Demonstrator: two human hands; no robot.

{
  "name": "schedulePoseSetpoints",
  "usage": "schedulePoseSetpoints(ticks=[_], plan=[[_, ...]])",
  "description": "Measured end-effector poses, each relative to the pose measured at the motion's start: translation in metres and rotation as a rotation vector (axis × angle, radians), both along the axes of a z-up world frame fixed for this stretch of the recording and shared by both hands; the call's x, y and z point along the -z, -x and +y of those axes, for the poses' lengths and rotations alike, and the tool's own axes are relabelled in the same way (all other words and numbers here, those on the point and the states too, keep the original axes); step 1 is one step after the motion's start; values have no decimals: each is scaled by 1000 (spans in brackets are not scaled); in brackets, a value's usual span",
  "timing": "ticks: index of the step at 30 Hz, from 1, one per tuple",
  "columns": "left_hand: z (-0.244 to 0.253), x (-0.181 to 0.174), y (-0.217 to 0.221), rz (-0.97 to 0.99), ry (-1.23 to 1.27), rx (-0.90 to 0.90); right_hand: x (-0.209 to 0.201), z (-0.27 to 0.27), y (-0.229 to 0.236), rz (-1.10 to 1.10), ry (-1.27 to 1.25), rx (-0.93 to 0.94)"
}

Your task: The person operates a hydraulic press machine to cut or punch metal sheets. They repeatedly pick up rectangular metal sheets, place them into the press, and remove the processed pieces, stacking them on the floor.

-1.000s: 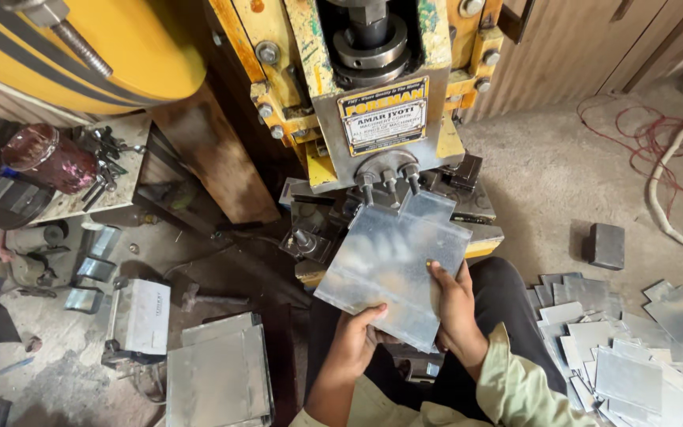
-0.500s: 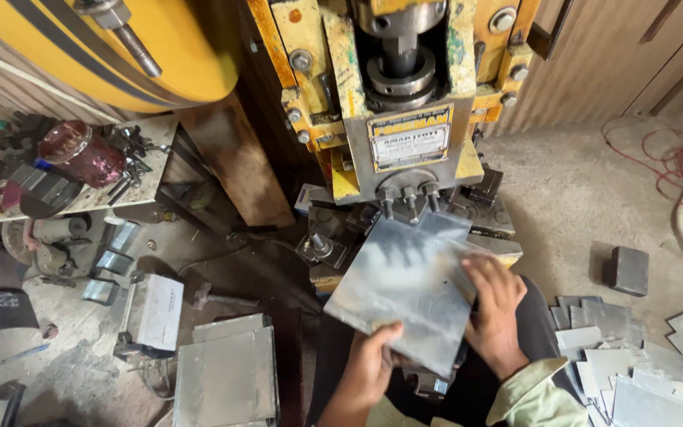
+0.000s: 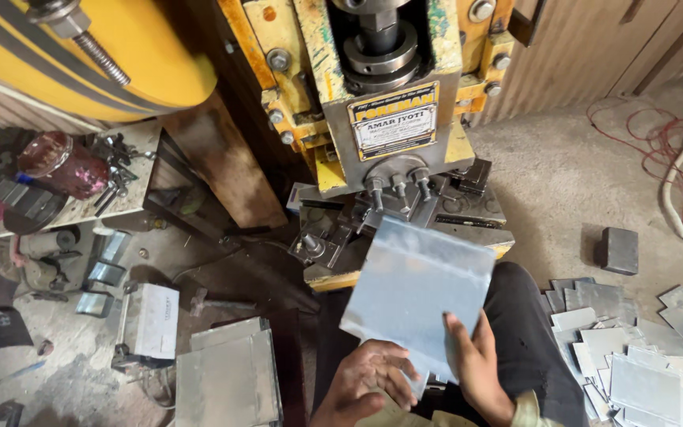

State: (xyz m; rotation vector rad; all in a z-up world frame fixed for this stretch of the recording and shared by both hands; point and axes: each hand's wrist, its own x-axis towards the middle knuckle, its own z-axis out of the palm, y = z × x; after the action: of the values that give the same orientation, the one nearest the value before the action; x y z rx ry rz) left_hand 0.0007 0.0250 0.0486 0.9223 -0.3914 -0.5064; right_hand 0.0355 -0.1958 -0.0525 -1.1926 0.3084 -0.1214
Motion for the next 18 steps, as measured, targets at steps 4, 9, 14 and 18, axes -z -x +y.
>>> schedulePoseSetpoints(ticks=[4, 9, 14, 18], plan=[[-10, -35, -14, -581, -931, -271, -30, 9, -57, 29, -115, 4], [-29, -12, -50, -1045, -1530, -460, -32, 14, -80, -37, -197, 49], [-34, 30, -70, -1242, -1512, -754, -36, 16, -76, -13, -197, 44], [-31, 40, -70, -1269, -1396, -810, -46, 6, -67, 71, -351, 3]])
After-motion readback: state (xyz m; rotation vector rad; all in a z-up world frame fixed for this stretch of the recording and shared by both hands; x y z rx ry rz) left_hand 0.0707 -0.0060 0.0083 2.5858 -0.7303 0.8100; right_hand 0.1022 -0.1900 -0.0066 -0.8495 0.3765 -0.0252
